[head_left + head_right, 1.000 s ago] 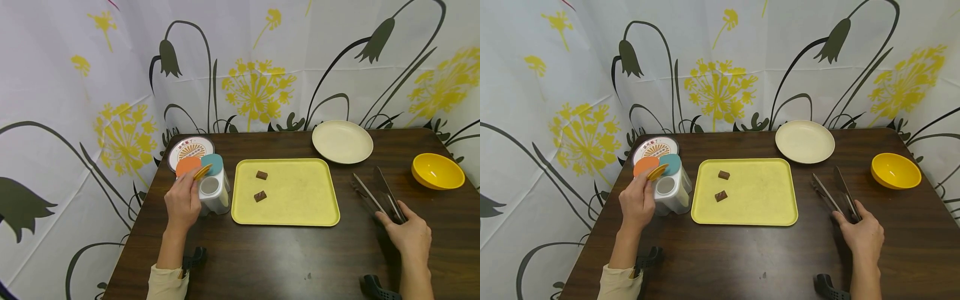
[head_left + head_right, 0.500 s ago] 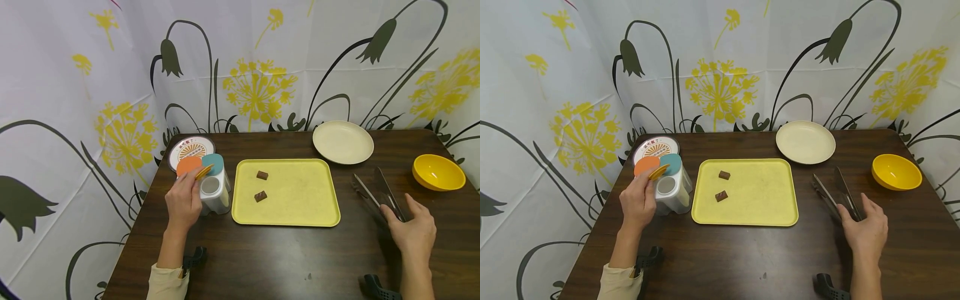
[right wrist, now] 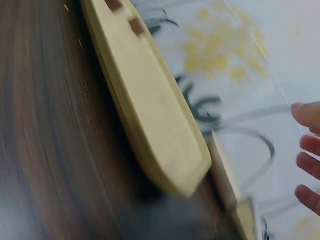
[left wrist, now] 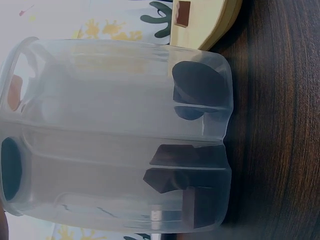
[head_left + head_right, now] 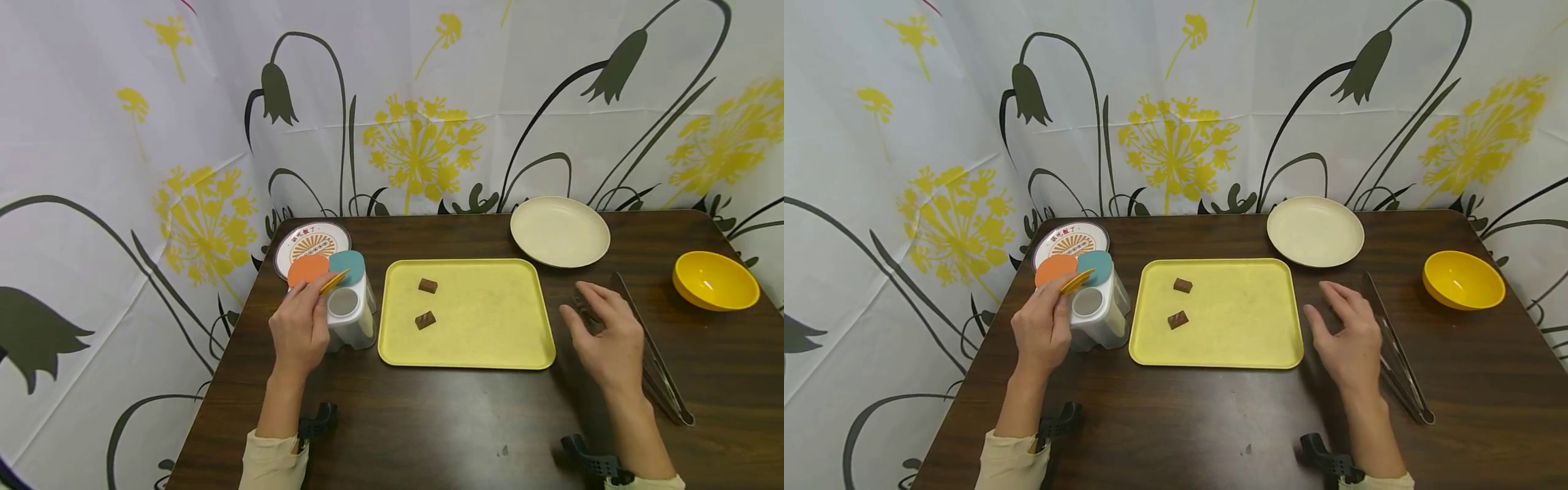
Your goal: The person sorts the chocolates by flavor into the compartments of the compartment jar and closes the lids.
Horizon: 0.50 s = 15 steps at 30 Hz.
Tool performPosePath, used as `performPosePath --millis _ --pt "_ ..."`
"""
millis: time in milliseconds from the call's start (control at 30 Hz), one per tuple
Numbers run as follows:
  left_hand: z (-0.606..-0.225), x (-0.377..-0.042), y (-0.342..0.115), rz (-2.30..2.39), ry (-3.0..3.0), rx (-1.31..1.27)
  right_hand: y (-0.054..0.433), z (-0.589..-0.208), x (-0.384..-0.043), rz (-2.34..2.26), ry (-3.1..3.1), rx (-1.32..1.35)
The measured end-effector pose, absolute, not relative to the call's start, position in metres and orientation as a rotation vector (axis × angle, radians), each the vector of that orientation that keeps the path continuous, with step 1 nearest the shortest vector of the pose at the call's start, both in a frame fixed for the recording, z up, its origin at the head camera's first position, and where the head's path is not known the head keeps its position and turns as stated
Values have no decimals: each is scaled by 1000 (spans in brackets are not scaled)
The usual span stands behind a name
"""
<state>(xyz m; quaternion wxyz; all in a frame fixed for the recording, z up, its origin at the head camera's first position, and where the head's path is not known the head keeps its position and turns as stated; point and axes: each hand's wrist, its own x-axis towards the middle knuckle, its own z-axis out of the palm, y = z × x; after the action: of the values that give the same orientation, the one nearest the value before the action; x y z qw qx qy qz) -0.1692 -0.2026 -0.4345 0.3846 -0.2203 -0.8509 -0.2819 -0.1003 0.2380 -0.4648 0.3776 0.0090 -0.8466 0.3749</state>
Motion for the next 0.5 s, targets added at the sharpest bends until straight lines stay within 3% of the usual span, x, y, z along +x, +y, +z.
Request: performPosePath --millis 500 --pt "-433 -170 -201 -740 -2110 -642 158 -452 -130 921 -2419 718"
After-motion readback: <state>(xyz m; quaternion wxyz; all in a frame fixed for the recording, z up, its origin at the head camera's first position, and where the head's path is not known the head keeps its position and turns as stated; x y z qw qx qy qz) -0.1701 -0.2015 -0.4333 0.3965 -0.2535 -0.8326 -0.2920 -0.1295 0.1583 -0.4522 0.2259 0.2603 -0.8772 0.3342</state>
